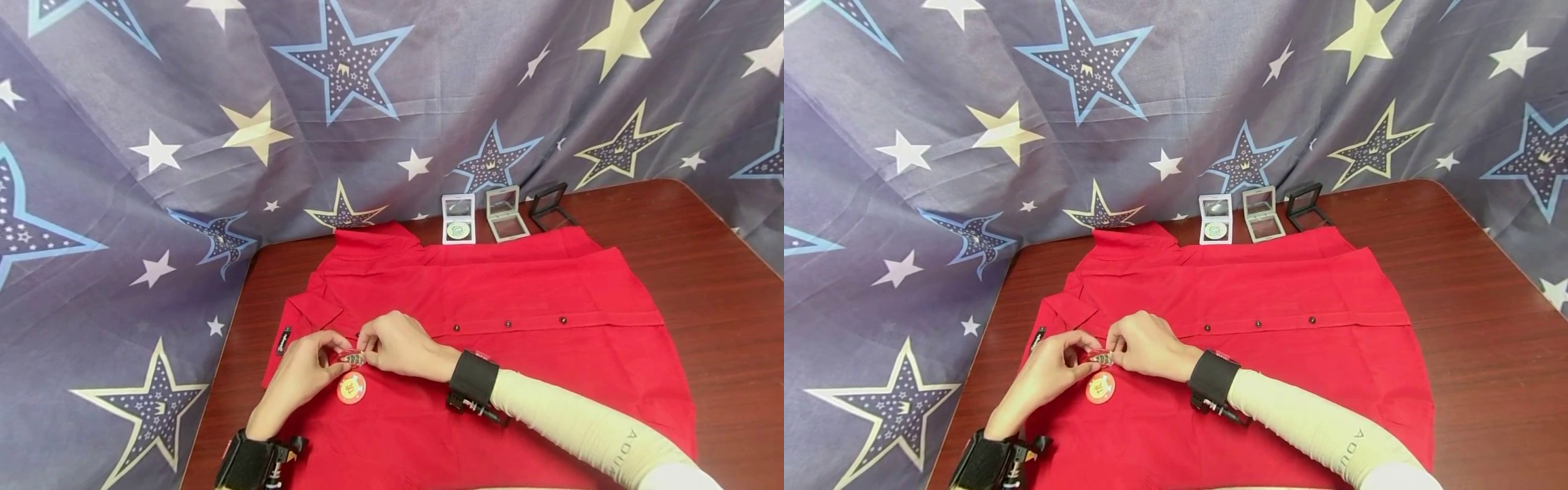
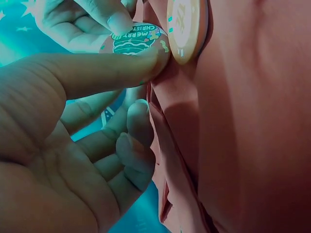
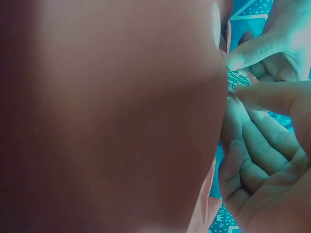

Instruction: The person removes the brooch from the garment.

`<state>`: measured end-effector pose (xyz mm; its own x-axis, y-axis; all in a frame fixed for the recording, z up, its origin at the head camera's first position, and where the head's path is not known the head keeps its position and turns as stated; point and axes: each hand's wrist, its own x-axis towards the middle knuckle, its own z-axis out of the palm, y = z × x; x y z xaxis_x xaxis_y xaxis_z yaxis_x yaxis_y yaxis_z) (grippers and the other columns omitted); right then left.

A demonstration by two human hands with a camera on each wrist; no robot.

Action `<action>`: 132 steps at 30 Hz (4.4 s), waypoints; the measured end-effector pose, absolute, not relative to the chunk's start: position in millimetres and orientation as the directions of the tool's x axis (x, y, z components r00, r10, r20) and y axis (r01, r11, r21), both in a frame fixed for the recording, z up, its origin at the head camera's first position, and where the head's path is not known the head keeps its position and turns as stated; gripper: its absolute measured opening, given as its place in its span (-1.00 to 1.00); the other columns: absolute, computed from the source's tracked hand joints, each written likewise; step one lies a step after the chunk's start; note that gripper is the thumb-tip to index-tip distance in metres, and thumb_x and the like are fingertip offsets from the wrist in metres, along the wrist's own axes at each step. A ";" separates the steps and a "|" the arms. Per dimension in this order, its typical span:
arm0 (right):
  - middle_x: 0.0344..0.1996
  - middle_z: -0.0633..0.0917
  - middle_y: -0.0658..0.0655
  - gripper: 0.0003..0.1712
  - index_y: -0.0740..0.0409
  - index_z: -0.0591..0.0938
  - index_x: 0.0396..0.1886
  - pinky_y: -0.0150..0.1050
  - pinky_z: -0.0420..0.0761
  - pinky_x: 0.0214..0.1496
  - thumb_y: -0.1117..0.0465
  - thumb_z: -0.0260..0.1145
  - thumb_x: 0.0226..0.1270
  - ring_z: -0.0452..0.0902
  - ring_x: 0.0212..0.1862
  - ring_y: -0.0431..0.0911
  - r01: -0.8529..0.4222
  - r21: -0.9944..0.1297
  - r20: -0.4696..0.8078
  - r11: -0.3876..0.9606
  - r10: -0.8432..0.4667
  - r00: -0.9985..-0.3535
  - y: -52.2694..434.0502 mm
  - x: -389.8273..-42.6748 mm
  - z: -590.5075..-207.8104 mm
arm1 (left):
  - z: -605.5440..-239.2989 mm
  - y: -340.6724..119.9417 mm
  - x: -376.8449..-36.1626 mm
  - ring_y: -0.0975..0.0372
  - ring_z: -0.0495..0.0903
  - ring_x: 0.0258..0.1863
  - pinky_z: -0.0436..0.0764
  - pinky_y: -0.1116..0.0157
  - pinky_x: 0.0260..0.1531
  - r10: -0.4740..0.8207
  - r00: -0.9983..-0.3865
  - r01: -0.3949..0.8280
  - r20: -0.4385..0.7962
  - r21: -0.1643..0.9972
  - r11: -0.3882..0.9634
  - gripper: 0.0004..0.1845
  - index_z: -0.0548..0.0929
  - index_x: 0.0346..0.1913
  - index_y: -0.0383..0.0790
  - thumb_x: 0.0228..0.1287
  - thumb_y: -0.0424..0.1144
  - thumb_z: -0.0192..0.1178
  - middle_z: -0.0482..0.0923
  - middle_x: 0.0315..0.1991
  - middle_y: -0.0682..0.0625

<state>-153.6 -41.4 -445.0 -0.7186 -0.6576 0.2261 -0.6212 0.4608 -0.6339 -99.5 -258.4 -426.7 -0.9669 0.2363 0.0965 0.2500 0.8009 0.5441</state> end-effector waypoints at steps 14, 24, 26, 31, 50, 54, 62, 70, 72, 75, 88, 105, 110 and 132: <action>-0.63 0.53 -0.38 -0.88 -0.22 0.76 -0.44 -0.46 0.41 -0.49 0.15 0.51 0.21 0.40 -0.49 -0.45 -0.757 -0.464 0.325 0.461 -0.706 -0.629 -42.4 -149.3 -444.1 | -426.9 -259.1 -98.7 0.42 0.40 -0.58 0.44 0.39 -0.52 0.306 -0.942 0.332 0.135 0.484 0.809 -0.68 0.74 -0.34 0.04 -0.05 -0.44 0.59 0.61 -0.40 0.18; -0.57 0.64 -0.33 -0.86 -0.26 0.78 -0.44 -0.41 0.46 -0.42 0.14 0.53 0.21 0.48 -0.48 -0.41 -0.856 -0.317 0.390 0.408 -0.767 -0.510 -39.5 -147.9 -442.9 | -426.6 -260.8 -97.6 0.41 0.40 -0.60 0.43 0.39 -0.53 0.316 -0.940 0.338 0.129 0.485 0.807 -0.66 0.72 -0.37 0.06 -0.11 -0.39 0.64 0.58 -0.47 0.17; -0.54 0.66 -0.33 -0.85 -0.27 0.79 -0.42 -0.40 0.48 -0.39 0.17 0.53 0.19 0.51 -0.46 -0.42 -0.862 -0.313 0.387 0.399 -0.775 -0.499 -38.9 -147.9 -442.9 | -426.3 -261.2 -97.0 0.41 0.41 -0.59 0.44 0.39 -0.52 0.322 -0.938 0.343 0.131 0.488 0.802 -0.67 0.72 -0.36 0.06 -0.11 -0.37 0.65 0.59 -0.45 0.18; -0.51 0.68 -0.34 -0.84 -0.27 0.79 -0.40 -0.39 0.51 -0.37 0.18 0.55 0.16 0.53 -0.43 -0.41 -0.868 -0.319 0.383 0.380 -0.786 -0.485 -37.5 -148.1 -443.0 | -424.6 -261.7 -95.5 0.41 0.41 -0.58 0.45 0.39 -0.50 0.336 -0.931 0.363 0.144 0.485 0.796 -0.67 0.73 -0.36 0.03 -0.12 -0.39 0.65 0.61 -0.43 0.17; -0.52 0.66 -0.43 -0.86 -0.40 0.83 -0.36 -0.42 0.45 -0.46 -0.01 0.62 0.11 0.44 -0.45 -0.45 -0.860 -0.333 0.313 0.386 -0.816 -0.487 -37.2 -148.7 -447.3 | -423.1 -264.1 -91.7 0.40 0.45 -0.58 0.47 0.40 -0.52 0.365 -0.919 0.388 0.146 0.489 0.782 -0.63 0.73 -0.37 0.03 -0.16 -0.50 0.57 0.60 -0.45 0.18; -0.52 0.65 -0.43 -0.89 -0.41 0.83 -0.34 -0.41 0.45 -0.45 -0.06 0.61 0.13 0.42 -0.46 -0.45 -0.861 -0.327 0.314 0.389 -0.815 -0.488 -37.5 -149.0 -448.6 | -423.5 -264.5 -91.2 0.39 0.46 -0.58 0.47 0.41 -0.52 0.381 -0.910 0.410 0.164 0.489 0.770 -0.63 0.73 -0.37 0.02 -0.17 -0.50 0.58 0.60 -0.45 0.19; -0.50 0.68 -0.41 -0.87 -0.37 0.84 -0.35 -0.37 0.52 -0.40 0.04 0.60 0.15 0.49 -0.43 -0.42 -0.868 -0.314 0.320 0.385 -0.818 -0.478 -35.8 -149.6 -447.0 | -423.8 -265.2 -90.6 0.29 0.49 -0.59 0.46 0.42 -0.53 0.397 -0.900 0.432 0.180 0.491 0.756 -0.66 0.74 -0.36 0.02 -0.14 -0.44 0.63 0.61 -0.44 0.16; -0.46 0.71 -0.39 -0.88 -0.35 0.85 -0.33 -0.35 0.55 -0.36 0.05 0.58 0.18 0.52 -0.42 -0.39 -0.878 -0.295 0.330 0.376 -0.823 -0.463 -35.6 -149.3 -447.5 | -425.7 -265.8 -91.1 0.27 0.51 -0.57 0.45 0.46 -0.52 0.430 -0.881 0.466 0.197 0.516 0.718 -0.71 0.80 -0.34 0.02 -0.08 -0.41 0.63 0.67 -0.37 0.18; -0.46 0.71 -0.39 -0.88 -0.35 0.85 -0.33 -0.36 0.54 -0.38 0.05 0.58 0.18 0.52 -0.42 -0.39 -0.878 -0.297 0.331 0.375 -0.822 -0.463 -35.5 -149.5 -447.6 | -426.6 -265.9 -92.1 0.31 0.51 -0.56 0.46 0.46 -0.52 0.437 -0.877 0.473 0.200 0.522 0.710 -0.71 0.81 -0.35 0.01 -0.08 -0.43 0.63 0.68 -0.36 0.18; -0.47 0.72 -0.38 -0.88 -0.35 0.85 -0.32 -0.36 0.53 -0.40 0.05 0.58 0.18 0.51 -0.43 -0.38 -0.877 -0.300 0.332 0.375 -0.821 -0.464 -34.9 -149.1 -446.4 | -427.6 -266.3 -93.3 0.34 0.51 -0.55 0.48 0.46 -0.53 0.440 -0.875 0.475 0.202 0.530 0.702 -0.71 0.82 -0.36 0.00 -0.09 -0.46 0.61 0.68 -0.35 0.19; -0.49 0.70 -0.40 -0.88 -0.35 0.84 -0.36 -0.36 0.54 -0.37 0.05 0.59 0.15 0.52 -0.43 -0.41 -0.890 -0.276 0.340 0.362 -0.830 -0.443 -35.1 -149.1 -448.2 | -427.9 -264.9 -92.7 0.36 0.53 -0.50 0.51 0.46 -0.51 0.442 -0.877 0.468 0.188 0.535 0.703 -0.68 0.82 -0.40 -0.03 -0.12 -0.55 0.57 0.66 -0.33 0.19; -0.48 0.72 -0.40 -0.85 -0.35 0.84 -0.36 -0.30 0.57 -0.25 0.09 0.58 0.12 0.56 -0.40 -0.38 -0.896 -0.249 0.326 0.369 -0.839 -0.436 -34.9 -146.7 -444.4 | -423.6 -262.4 -93.8 0.36 0.53 -0.49 0.54 0.43 -0.48 0.466 -0.872 0.469 0.150 0.531 0.706 -0.66 0.80 -0.40 -0.07 -0.13 -0.62 0.49 0.66 -0.33 0.15; -0.48 0.71 -0.39 -0.86 -0.35 0.84 -0.35 -0.32 0.55 -0.31 0.08 0.57 0.14 0.55 -0.41 -0.39 -0.895 -0.250 0.328 0.369 -0.838 -0.437 -34.3 -147.1 -445.1 | -424.1 -263.0 -93.7 0.30 0.55 -0.52 0.53 0.43 -0.50 0.455 -0.877 0.464 0.152 0.511 0.723 -0.67 0.82 -0.37 -0.04 -0.13 -0.56 0.53 0.66 -0.33 0.17; -0.55 0.62 -0.36 -0.93 -0.26 0.81 -0.35 -0.42 0.49 -0.44 0.09 0.49 0.28 0.44 -0.45 -0.44 -0.824 -0.398 0.322 0.402 -0.780 -0.536 -36.1 -149.0 -444.4 | -420.3 -269.8 -90.9 0.42 0.45 -0.58 0.47 0.42 -0.51 0.371 -0.910 0.415 0.186 0.458 0.786 -0.73 0.76 -0.36 0.06 -0.06 -0.34 0.63 0.55 -0.51 0.35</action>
